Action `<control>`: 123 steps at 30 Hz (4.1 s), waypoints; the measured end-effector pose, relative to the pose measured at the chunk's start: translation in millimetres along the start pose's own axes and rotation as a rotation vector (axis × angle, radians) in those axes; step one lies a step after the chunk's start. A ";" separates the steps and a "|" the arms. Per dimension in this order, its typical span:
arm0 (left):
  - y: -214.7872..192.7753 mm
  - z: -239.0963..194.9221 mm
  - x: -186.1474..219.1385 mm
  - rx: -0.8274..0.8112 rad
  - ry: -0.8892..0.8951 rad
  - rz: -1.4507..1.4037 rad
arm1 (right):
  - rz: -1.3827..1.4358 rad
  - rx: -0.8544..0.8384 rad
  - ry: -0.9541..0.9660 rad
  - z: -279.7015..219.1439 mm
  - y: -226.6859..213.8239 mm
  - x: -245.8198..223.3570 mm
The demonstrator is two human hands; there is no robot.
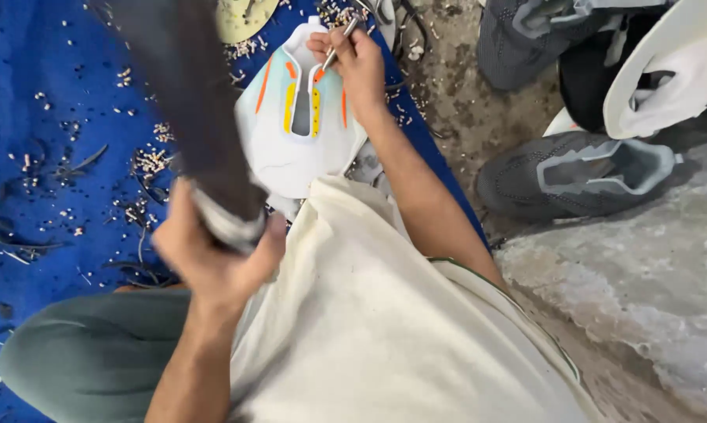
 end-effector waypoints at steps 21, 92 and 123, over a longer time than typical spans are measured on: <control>-32.3 -26.5 -7.8 0.029 -0.161 0.185 | -0.164 -0.246 0.034 -43.6 62.4 13.0; 35.5 -34.7 -101.5 -0.144 -0.220 0.225 | -0.681 0.017 -0.358 -21.1 62.2 -8.5; 78.7 49.0 -212.2 -0.562 0.123 0.636 | 0.231 0.457 -0.313 -165.0 -160.6 -63.4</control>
Point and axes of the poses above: each hand's wrist, its own z-axis towards the middle knuckle, its own y-axis out of the palm, x = y × z, the point moved 5 cm from there along z, towards the middle knuckle, and after that the axes turned 15 degrees about y, right-handed, at the moved point
